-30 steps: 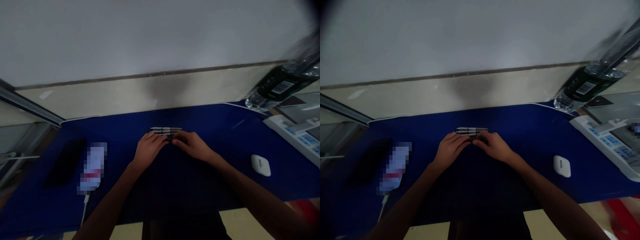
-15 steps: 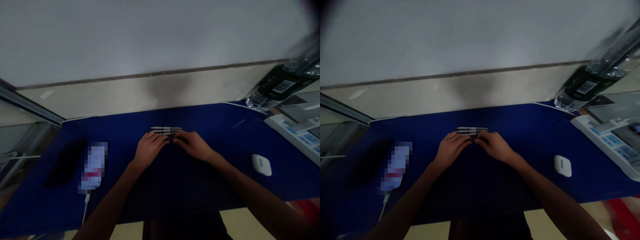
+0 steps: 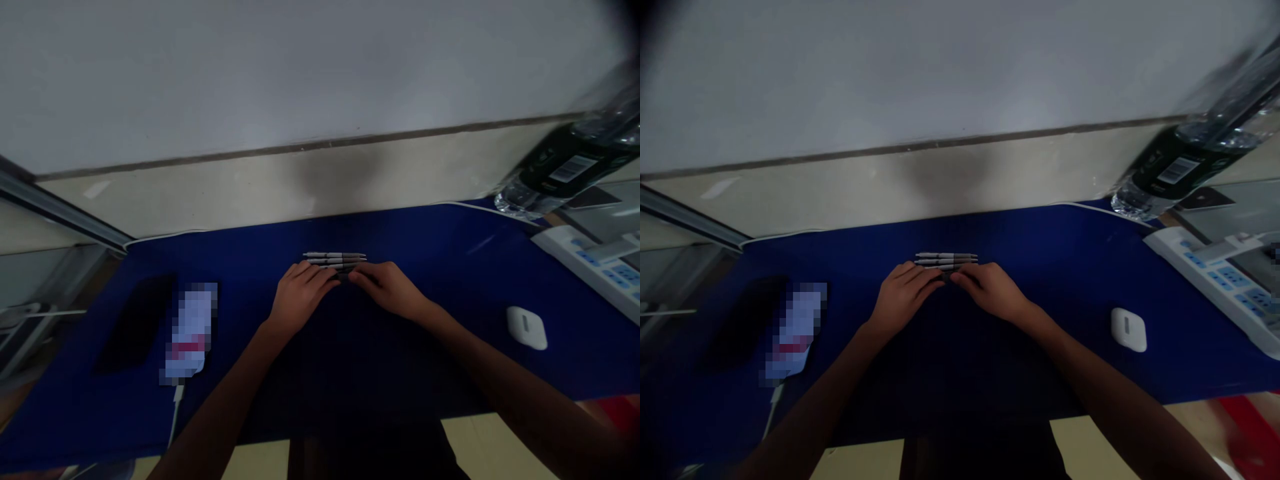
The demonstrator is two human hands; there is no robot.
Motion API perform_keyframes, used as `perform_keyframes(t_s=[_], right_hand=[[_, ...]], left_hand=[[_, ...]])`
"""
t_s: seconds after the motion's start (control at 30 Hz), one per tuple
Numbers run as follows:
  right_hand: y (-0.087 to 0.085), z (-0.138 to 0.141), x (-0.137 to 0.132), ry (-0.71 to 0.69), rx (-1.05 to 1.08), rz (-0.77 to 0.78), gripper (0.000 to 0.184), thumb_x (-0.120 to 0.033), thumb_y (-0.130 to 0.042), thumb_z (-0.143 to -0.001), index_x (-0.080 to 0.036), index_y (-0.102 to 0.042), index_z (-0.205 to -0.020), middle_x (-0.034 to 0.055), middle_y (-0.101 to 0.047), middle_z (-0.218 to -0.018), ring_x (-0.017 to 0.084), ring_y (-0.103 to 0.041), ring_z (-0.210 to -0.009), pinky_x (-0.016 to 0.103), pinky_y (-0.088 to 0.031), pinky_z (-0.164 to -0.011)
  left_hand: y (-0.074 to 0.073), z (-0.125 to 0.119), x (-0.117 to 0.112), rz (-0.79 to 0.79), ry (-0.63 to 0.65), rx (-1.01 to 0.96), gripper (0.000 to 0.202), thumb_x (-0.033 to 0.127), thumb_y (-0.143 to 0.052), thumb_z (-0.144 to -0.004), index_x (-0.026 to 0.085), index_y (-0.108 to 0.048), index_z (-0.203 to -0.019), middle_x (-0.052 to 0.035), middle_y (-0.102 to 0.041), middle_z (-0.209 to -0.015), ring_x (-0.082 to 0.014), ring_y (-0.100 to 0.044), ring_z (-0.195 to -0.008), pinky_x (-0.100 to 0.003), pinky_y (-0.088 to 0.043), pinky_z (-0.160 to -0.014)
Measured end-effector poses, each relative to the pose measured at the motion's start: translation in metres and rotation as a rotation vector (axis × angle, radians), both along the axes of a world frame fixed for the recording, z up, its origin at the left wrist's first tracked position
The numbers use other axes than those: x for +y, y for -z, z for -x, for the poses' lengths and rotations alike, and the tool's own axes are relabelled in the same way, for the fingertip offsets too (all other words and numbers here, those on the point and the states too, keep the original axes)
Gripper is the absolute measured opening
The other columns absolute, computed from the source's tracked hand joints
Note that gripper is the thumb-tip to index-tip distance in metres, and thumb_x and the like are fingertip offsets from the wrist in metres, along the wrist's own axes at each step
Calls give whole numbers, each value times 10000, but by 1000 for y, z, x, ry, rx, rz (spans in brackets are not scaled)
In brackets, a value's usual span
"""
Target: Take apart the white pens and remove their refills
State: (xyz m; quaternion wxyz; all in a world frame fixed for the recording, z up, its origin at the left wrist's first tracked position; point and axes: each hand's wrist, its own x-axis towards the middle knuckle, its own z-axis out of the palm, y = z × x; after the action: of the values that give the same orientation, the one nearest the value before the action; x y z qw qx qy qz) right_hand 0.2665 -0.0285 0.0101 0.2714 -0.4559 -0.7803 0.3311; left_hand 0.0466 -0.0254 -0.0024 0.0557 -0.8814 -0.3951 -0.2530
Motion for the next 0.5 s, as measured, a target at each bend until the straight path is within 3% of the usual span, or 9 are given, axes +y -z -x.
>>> perform_keyframes(t_s=[0.1, 0.3, 0.5], right_hand=[[-1, 0, -1, 11, 12, 1, 185, -371, -547, -937, -207, -628, -964, -21, -628, -697, 119, -547, -562, 241, -354, -544], [-2, 1, -1, -2, -21, -32, 371, -354, -407, -998, -179, -595, -731, 5, -623, -662, 126, -565, -588, 258, -366, -590], [-2, 0, 0, 23, 3, -11, 203, -390, -553, -931, -199, -619, -920, -8, -641, -723, 128, -566, -604, 247, -362, -569]], left_hand=[[0, 0, 0, 15, -4, 3, 244, 348, -493, -983, 182, -663, -1041, -39, -701, -857, -189, -601, -815, -328, -447, -750], [2, -1, 0, 17, 17, -16, 229, 348, -513, -973, 185, -670, -1005, -32, -709, -848, -189, -606, -797, -332, -457, -750], [1, -2, 0, 21, 5, -22, 220, 343, -521, -968, 181, -667, -1000, -34, -709, -856, -193, -607, -802, -329, -448, -744]])
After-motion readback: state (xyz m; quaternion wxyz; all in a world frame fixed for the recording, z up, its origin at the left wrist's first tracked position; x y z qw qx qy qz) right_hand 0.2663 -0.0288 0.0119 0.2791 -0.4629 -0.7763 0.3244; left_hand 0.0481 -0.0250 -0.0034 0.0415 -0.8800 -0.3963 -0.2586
